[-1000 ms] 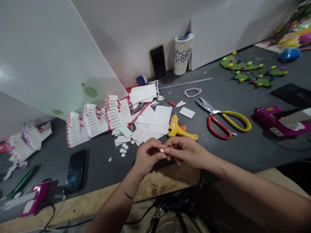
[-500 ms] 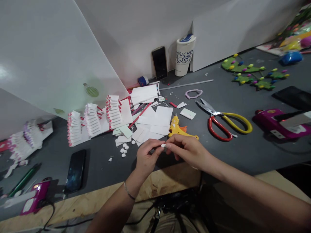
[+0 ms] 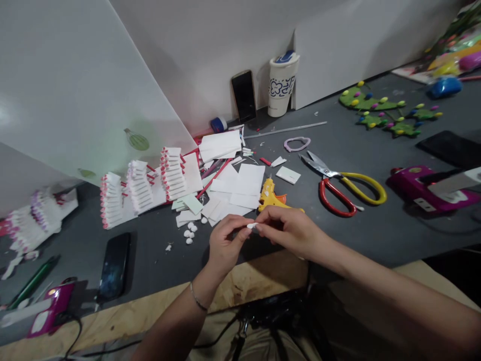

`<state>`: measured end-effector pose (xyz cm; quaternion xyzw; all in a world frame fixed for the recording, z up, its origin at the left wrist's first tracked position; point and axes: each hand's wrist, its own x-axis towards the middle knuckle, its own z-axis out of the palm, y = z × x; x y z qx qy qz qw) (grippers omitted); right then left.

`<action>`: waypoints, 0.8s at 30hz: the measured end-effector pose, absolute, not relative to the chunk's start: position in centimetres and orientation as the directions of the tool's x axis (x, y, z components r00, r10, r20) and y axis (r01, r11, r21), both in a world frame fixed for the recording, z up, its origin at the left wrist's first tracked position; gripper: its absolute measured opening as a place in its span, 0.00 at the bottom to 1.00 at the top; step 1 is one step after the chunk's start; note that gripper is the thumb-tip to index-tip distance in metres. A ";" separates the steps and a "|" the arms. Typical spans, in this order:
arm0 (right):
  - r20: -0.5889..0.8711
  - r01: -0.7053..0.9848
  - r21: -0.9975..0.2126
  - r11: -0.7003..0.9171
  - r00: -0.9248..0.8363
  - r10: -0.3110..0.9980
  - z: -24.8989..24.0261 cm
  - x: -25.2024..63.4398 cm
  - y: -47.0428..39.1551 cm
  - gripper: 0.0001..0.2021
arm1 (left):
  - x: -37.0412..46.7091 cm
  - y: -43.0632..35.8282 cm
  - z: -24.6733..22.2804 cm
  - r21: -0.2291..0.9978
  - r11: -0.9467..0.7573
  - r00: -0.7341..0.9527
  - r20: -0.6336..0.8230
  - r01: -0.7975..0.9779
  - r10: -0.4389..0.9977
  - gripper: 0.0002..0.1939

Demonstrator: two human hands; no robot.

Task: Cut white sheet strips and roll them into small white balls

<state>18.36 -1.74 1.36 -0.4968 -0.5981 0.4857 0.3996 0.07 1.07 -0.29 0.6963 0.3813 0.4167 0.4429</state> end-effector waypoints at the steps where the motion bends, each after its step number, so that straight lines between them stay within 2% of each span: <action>1: 0.061 0.279 -0.955 0.104 -0.160 0.985 1.2 18.3 -1.9 0.06 | 0.2 1.0 -0.4 0.945 -0.291 0.357 0.222 0.151 0.907 0.06; 3: 0.155 0.385 -0.903 0.194 -0.128 0.979 0.8 18.0 -2.1 0.06 | 0.3 0.9 -0.5 0.957 -0.257 0.339 0.199 0.136 0.920 0.06; 6: 0.209 0.432 -0.870 0.236 -0.110 0.972 0.5 17.7 -2.2 0.06 | 0.5 1.0 -0.7 0.957 -0.258 0.300 0.210 0.131 0.931 0.05; 17: -0.005 0.220 -0.975 0.032 -0.166 0.986 1.0 17.6 -2.3 0.08 | 0.4 1.1 -0.8 0.951 -0.279 0.274 0.236 0.130 0.932 0.06; 24: 0.144 0.339 -0.922 0.187 -0.150 0.978 0.9 17.6 -2.4 0.08 | 0.3 1.2 -0.3 0.920 -0.324 0.319 0.246 0.221 0.915 0.08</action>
